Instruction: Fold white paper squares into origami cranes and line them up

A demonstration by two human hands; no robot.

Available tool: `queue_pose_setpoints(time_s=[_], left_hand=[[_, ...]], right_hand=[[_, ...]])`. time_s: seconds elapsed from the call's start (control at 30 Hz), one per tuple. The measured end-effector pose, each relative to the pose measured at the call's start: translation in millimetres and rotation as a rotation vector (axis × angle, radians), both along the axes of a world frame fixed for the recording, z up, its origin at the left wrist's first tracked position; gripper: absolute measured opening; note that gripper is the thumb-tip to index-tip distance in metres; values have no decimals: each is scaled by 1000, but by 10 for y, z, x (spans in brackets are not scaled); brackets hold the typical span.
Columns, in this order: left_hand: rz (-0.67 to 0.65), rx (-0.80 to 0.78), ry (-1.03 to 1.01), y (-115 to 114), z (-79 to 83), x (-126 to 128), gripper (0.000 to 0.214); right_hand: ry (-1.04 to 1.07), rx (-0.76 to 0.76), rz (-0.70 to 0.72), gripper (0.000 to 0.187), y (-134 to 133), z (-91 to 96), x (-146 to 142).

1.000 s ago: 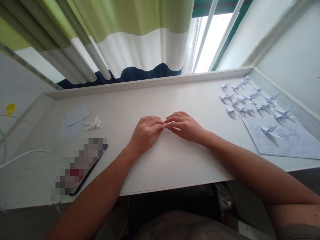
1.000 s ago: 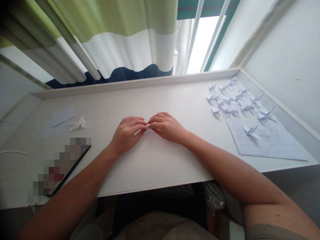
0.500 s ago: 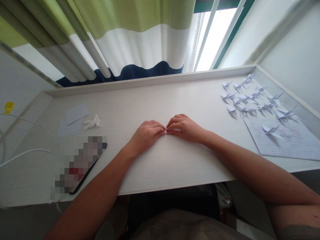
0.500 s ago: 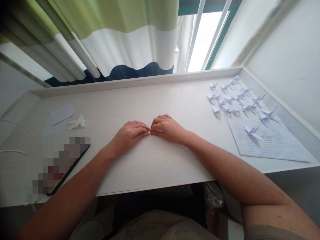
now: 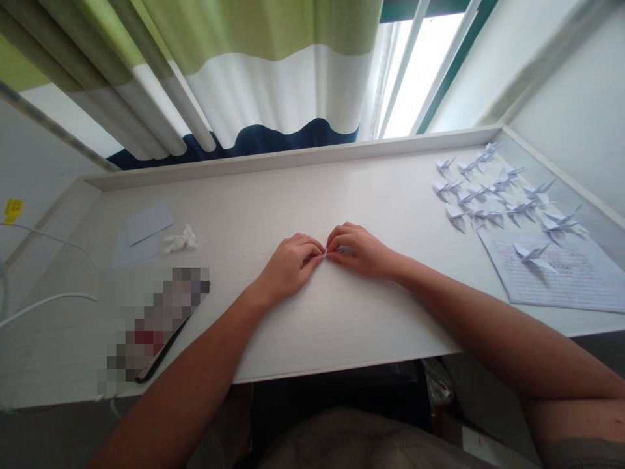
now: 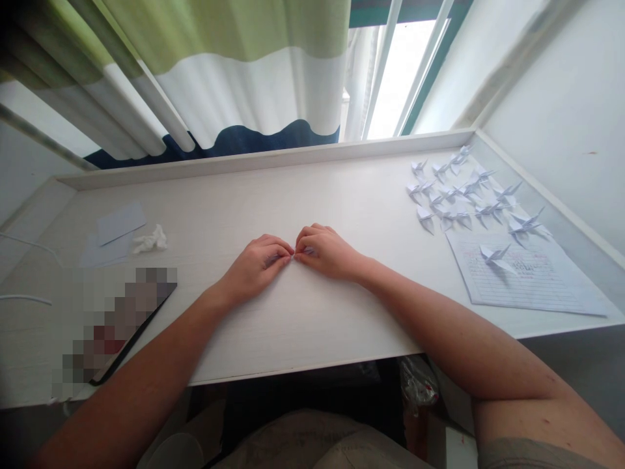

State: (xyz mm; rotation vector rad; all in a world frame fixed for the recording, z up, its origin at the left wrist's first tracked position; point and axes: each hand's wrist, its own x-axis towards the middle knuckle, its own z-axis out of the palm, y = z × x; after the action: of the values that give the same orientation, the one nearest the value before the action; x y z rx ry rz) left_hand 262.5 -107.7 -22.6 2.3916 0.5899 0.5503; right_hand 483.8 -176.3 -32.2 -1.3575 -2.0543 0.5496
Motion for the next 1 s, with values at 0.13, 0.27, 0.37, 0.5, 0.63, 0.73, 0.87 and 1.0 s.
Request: queue_pose_setpoints(time_s=[0.13,0.27,0.37,0.5,0.63,0.73,0.87,1.0], left_hand=[[87,-140,-83,-23,-13,22,16],[165,-226,-111,-40,-11,29,18],[180,-245,-111,-43,-9,28,17],[197,-262,-110,-43,-6,28,13],[202,-274,-119,-43,-14,33,8],[221,-304,-122,-39,-32,39,5],[261,-328,-89,-34,-43,55,2],[329,-277,-46,-23,-37,83,18]], right_hand=[[69,-54,-89,12,17,19,-57],[100,-115,-151,12,17,63,-102],[121,-143,-158,13,16,83,-119],[164,-167,-179,12,19,84,-115],[193,-171,-142,12,18,95,-92],[193,-175,-168,10,12,123,-88],[207,-216,-188,10,4,164,-97],[236,-239,-190,15,-1,181,-99]])
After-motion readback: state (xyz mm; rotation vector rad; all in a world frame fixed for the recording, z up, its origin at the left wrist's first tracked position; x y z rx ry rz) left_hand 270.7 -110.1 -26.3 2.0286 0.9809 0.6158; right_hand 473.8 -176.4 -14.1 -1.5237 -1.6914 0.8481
